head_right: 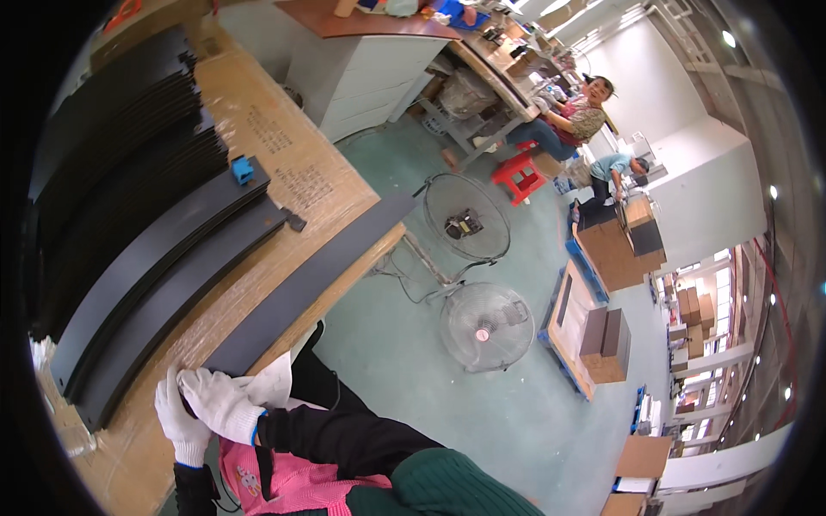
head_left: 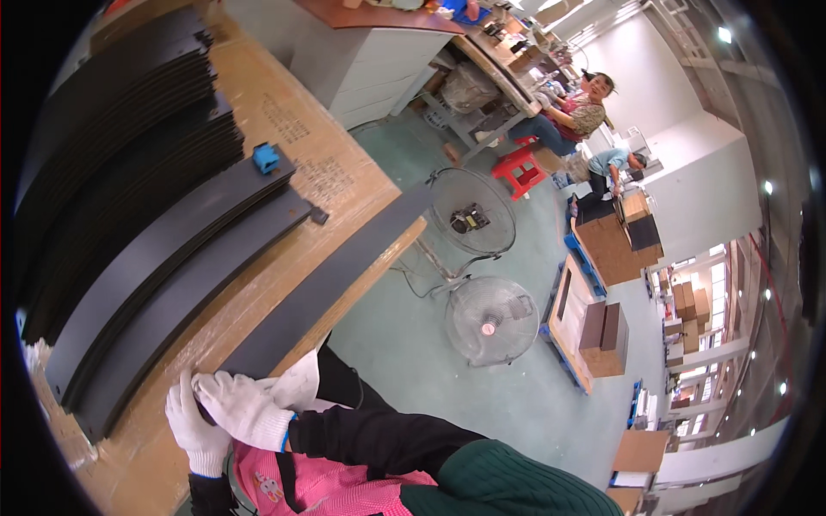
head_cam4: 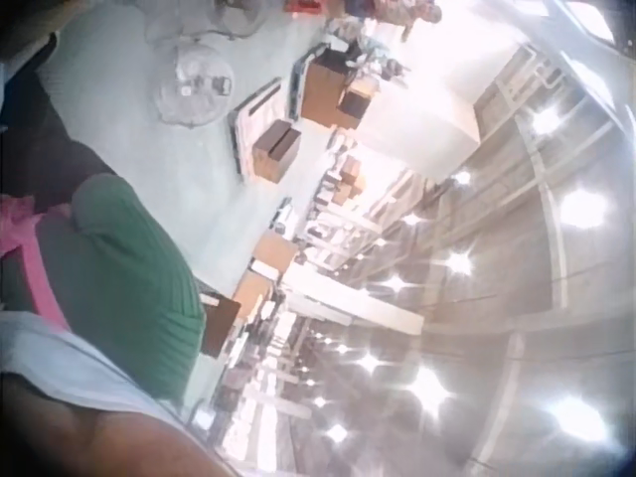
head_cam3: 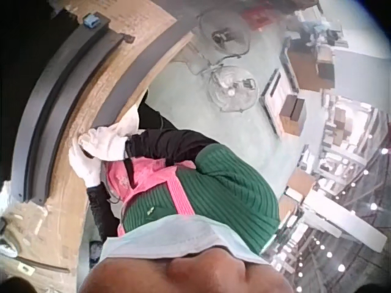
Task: Cleaning long rectangular metal or plastic components using a rag and a cleaning solution from a bottle.
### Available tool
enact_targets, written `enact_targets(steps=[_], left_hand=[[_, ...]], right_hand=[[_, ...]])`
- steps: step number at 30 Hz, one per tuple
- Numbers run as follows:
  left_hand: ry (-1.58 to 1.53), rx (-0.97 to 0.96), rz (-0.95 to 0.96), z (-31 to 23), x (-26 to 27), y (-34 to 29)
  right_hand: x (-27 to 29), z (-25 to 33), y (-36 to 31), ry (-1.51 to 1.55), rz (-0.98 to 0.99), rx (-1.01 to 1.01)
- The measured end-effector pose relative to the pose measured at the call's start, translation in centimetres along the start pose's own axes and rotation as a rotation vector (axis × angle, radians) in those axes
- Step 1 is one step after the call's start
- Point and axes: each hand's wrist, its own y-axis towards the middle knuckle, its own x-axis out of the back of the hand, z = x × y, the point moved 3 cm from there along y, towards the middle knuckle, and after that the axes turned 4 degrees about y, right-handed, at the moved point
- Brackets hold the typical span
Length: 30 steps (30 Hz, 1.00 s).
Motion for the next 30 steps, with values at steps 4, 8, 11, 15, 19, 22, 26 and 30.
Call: enact_targets(steps=[4, 8, 11, 15, 19, 22, 26, 30], left_hand=[[-0.083, 0.043, 0.044, -1.6, 1.2, 0.7], [-0.059, 0.065, 0.122, -1.5, 1.2, 0.5], [0.045, -0.130, 0.193, -2.7, 3.5, 1.2], [-0.043, -0.135, 0.107, -2.7, 3.0, 1.4], [-0.054, -0.132, 0.117, -2.7, 3.0, 1.5], [-0.010, -0.128, 0.114, -3.3, 3.1, 1.7], [-0.023, -0.099, 0.120, -3.1, 2.9, 1.6], [-0.011, -0.097, 0.127, -3.4, 3.1, 1.7]], right_hand=[[0.6, -0.2, -0.6, -0.120, -0.090, 0.091], [2.1, -5.0, -0.5, 0.028, 0.042, -0.057], [9.0, -11.6, -2.2, -0.110, -0.061, -0.232], [10.5, -19.9, -2.3, -0.186, -0.180, -0.448], [9.7, -19.5, -1.9, -0.157, -0.190, -0.488], [10.1, -19.6, -2.1, -0.177, -0.220, -0.472], [10.3, -19.9, -2.0, -0.112, -0.231, -0.429], [10.1, -20.2, -2.0, -0.065, -0.204, -0.429]])
